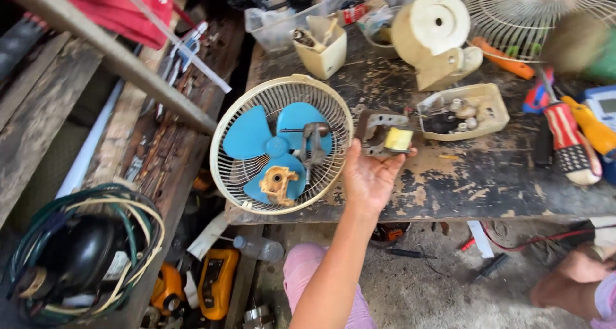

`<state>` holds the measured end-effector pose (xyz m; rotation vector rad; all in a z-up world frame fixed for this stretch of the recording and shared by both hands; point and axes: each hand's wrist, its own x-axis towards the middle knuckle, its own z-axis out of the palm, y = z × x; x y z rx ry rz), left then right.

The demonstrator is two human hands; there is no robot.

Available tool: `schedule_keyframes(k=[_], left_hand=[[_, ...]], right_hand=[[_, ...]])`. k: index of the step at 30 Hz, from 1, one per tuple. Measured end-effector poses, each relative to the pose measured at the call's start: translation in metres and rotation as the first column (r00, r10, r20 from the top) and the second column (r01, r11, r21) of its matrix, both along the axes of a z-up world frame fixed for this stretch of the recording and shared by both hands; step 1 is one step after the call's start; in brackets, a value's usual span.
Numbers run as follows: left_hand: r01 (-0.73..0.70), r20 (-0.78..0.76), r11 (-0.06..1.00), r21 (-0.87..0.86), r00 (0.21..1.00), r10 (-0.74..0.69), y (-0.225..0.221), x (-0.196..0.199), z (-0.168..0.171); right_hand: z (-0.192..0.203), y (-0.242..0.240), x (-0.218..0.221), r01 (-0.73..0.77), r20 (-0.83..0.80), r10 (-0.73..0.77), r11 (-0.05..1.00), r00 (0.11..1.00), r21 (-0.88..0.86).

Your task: Disassembling a fan motor and brushing dust from the internal components on a repair bench.

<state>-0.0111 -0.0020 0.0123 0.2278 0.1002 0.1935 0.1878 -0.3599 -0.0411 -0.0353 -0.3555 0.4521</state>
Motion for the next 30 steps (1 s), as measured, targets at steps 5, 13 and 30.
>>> schedule_keyframes(k=[5, 13, 30], left_hand=[[-0.063, -0.173, 0.996, 0.068, 0.982, 0.074, -0.004, 0.006, 0.011], [-0.035, -0.12, 0.995, -0.098, 0.992, 0.023, -0.004, 0.025, -0.004], [-0.047, -0.206, 0.997, -0.061, 0.978, 0.034, -0.001, 0.024, -0.007]], right_hand=[[0.036, 0.082, -0.062, 0.097, 0.048, -0.088, 0.969, 0.995, -0.229], [0.039, 0.106, -0.056, 0.816, 0.875, -0.074, 0.404, 0.479, -0.413], [0.018, 0.093, -0.052, 0.696, 0.573, -0.409, 0.28, 0.71, -0.662]])
